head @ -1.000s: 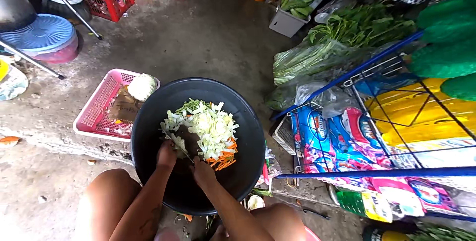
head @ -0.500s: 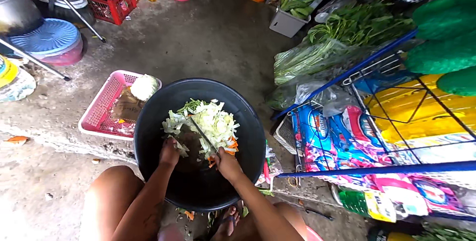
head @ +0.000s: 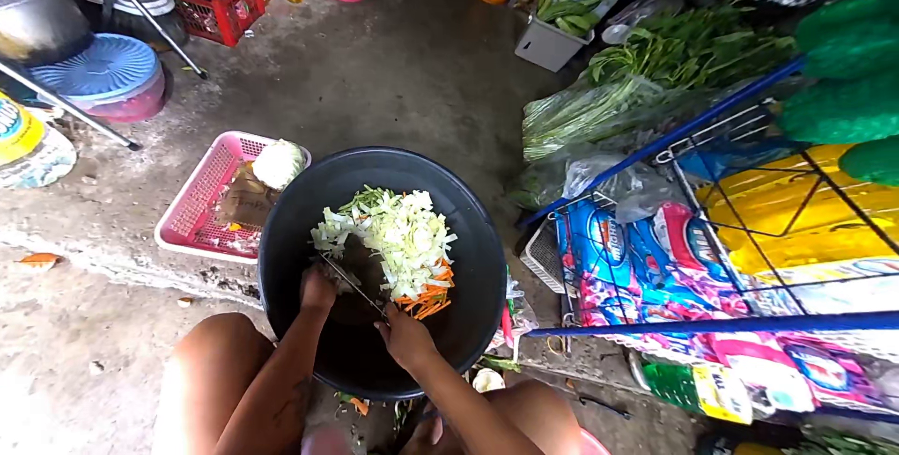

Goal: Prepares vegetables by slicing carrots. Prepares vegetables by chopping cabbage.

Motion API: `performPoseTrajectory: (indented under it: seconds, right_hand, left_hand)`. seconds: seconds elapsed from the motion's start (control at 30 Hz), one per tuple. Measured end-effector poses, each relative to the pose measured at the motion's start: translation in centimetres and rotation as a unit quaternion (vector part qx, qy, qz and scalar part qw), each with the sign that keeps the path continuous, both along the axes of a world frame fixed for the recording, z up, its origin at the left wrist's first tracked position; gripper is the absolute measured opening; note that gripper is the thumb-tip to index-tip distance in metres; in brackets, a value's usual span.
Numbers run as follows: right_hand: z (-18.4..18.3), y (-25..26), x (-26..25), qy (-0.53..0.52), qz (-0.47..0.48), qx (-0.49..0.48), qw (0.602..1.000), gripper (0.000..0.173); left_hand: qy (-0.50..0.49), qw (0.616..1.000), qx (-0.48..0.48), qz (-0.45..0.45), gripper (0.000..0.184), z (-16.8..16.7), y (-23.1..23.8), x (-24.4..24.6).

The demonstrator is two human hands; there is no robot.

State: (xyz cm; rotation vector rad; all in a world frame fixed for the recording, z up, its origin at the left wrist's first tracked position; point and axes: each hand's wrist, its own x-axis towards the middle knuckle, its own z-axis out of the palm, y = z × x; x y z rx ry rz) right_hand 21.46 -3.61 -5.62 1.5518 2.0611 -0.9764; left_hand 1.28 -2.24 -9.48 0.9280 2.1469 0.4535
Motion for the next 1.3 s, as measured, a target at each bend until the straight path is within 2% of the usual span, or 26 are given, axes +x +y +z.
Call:
performPoseTrajectory:
  seconds: [0.13, 0.3, 0.4, 0.5, 0.53, 0.6, 0.7, 0.83, 0.93, 1.0, 1.07, 1.1, 1.17, 1.23, 1.3]
  right_hand:
    - [-1.2, 0.5, -0.5, 0.001, 0.008, -0.018, 1.000, 0.051]
    - [-4.0, 0.9, -1.5, -0.020, 0.006, -0.021, 1.000, 0.052]
    - [-4.3, 1.4, -1.1, -0.001, 0.008, -0.027, 1.000, 0.053]
    - [-4.1, 1.8, -0.5, 0.026, 0.019, -0.035, 0.999, 0.053]
    - [-3.9, 2.0, -0.3, 0.030, 0.023, -0.029, 0.999, 0.052]
    - [-3.5, 2.5, 1.0, 0.032, 0.008, 0.000, 0.999, 0.049]
    - [-2.7, 4.2, 4.5, 0.024, -0.081, 0.057, 0.995, 0.050]
    - [1.5, 6.6, 8.4, 0.014, -0.182, 0.114, 0.976, 0.058]
    - [4.3, 7.1, 9.5, 0.081, -0.213, 0.121, 0.966, 0.058]
    - [4.3, 7.0, 10.1, 0.155, -0.247, 0.108, 0.950, 0.057]
    - [3.3, 6.7, 10.7, 0.231, -0.291, 0.094, 0.923, 0.054]
    - [2.8, 6.5, 11.0, 0.264, -0.315, 0.088, 0.907, 0.053]
    - [2.4, 6.5, 11.5, 0.286, -0.345, 0.079, 0.891, 0.052]
    - [3.2, 6.7, 11.8, 0.261, -0.341, 0.079, 0.900, 0.051]
    - [4.0, 7.1, 12.0, 0.222, -0.321, 0.081, 0.917, 0.052]
  left_hand:
    - [0.011, 0.999, -0.031, -0.003, 0.036, -0.2, 0.1, 0.1]
    - [0.024, 0.999, -0.044, -0.003, 0.035, -0.6, 0.3, 0.1]
    - [0.035, 0.998, -0.044, -0.023, 0.044, -0.4, 0.1, 0.7]
    - [0.079, 0.993, -0.043, -0.082, 0.070, 0.1, -0.5, 1.9]
    - [0.103, 0.988, -0.056, -0.105, 0.071, -0.1, -0.5, 2.0]
    - [0.143, 0.976, -0.084, -0.142, 0.059, -0.4, -0.4, 2.2]
    - [0.142, 0.976, -0.086, -0.138, 0.050, -0.2, -0.2, 1.8]
    - [0.063, 0.995, -0.020, -0.081, 0.040, 0.9, 0.4, 1.5]
    - [-0.037, 0.992, 0.083, -0.090, 0.038, 2.2, 2.0, 2.6]
    - [-0.172, 0.968, 0.146, -0.106, 0.049, 3.0, 3.2, 3.9]
    - [-0.237, 0.950, 0.157, -0.130, 0.064, 3.6, 4.1, 4.8]
    - [-0.221, 0.952, 0.153, -0.144, 0.066, 3.6, 4.6, 4.7]
    - [-0.123, 0.972, 0.138, -0.148, 0.053, 2.7, 5.4, 4.0]
    - [-0.001, 0.985, 0.105, -0.134, 0.038, 1.8, 5.8, 2.6]
    - [0.089, 0.990, 0.054, -0.098, 0.046, 1.2, 5.4, 2.0]
